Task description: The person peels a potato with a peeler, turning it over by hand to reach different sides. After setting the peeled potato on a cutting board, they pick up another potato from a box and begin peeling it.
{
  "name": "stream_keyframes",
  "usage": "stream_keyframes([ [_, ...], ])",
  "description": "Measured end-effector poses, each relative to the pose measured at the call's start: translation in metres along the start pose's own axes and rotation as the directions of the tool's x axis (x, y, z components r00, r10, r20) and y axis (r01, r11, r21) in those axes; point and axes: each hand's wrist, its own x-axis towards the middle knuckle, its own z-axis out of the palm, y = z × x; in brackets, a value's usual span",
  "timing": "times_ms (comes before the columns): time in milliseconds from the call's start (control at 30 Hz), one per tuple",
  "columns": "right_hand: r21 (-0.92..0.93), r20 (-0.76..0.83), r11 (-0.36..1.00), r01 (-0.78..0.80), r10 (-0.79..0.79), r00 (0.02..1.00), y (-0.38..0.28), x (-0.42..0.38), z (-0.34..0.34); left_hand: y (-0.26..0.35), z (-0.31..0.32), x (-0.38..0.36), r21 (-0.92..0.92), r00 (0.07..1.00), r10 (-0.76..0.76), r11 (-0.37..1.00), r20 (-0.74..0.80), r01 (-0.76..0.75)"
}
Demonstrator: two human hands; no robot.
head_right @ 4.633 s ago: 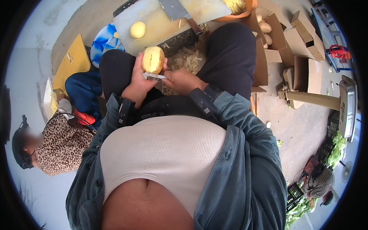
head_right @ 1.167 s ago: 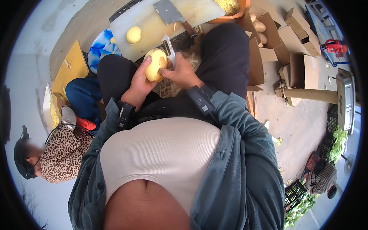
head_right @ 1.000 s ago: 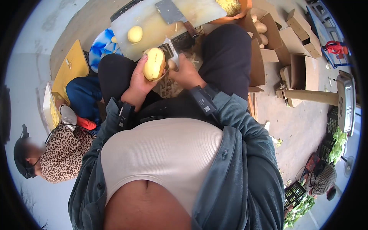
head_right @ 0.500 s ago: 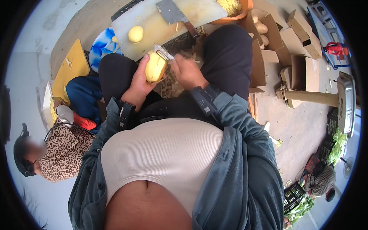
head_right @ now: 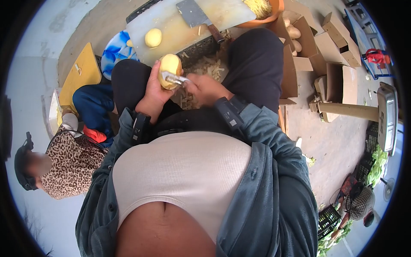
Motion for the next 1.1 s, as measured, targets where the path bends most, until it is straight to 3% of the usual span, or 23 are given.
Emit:
stream_keyframes([
  [67,0.033,-0.213,0.992,0.118,-0.109,0.971,0.010,0.003,0.002,0.001,0.010,-0.008,0.014,1.000,-0.012,1.000,-0.017,0.012],
  [100,0.034,-0.213,0.992,0.119,-0.109,0.971,0.016,0.005,0.003,0.000,0.012,-0.009,0.001,1.000,0.006,1.000,-0.012,-0.006],
  [167,0.371,-0.293,0.926,0.075,0.040,0.955,0.026,0.008,0.003,0.002,0.016,-0.013,-0.011,1.000,0.024,1.000,-0.008,-0.024],
  [200,0.372,-0.293,0.925,0.075,0.040,0.955,0.024,0.009,0.002,0.004,0.017,-0.014,-0.032,1.000,-0.017,0.999,0.021,0.018],
  [267,0.623,-0.316,0.782,0.004,0.247,0.916,0.018,0.010,-0.001,0.006,0.015,-0.014,-0.051,0.997,-0.057,0.997,0.051,0.060],
  [333,0.583,-0.313,0.812,-0.011,0.237,0.920,0.020,0.010,-0.001,0.007,0.011,-0.012,-0.084,0.973,-0.096,0.990,0.210,0.116],
  [400,0.204,-0.383,0.978,0.050,0.033,0.923,0.019,0.010,0.001,0.004,0.012,-0.012,-0.055,0.971,-0.094,0.993,0.220,0.108],
  [533,0.057,-0.448,0.992,0.110,-0.074,0.891,0.007,0.009,-0.003,0.003,0.015,-0.017,0.019,0.967,-0.132,0.991,0.219,0.131],
  [833,-0.022,-0.403,0.993,0.118,-0.117,0.908,0.002,0.009,-0.007,0.007,0.039,-0.036,0.149,0.987,-0.126,0.983,0.098,0.110],
  [933,-0.018,-0.409,0.997,0.080,-0.081,0.909,-0.004,0.006,-0.008,0.006,0.023,-0.024,0.128,0.964,-0.186,0.978,0.190,0.164],
  [1100,-0.037,-0.403,0.997,0.068,-0.077,0.912,-0.003,0.005,-0.009,0.001,0.016,-0.018,0.168,0.968,-0.190,0.972,0.162,0.163],
])
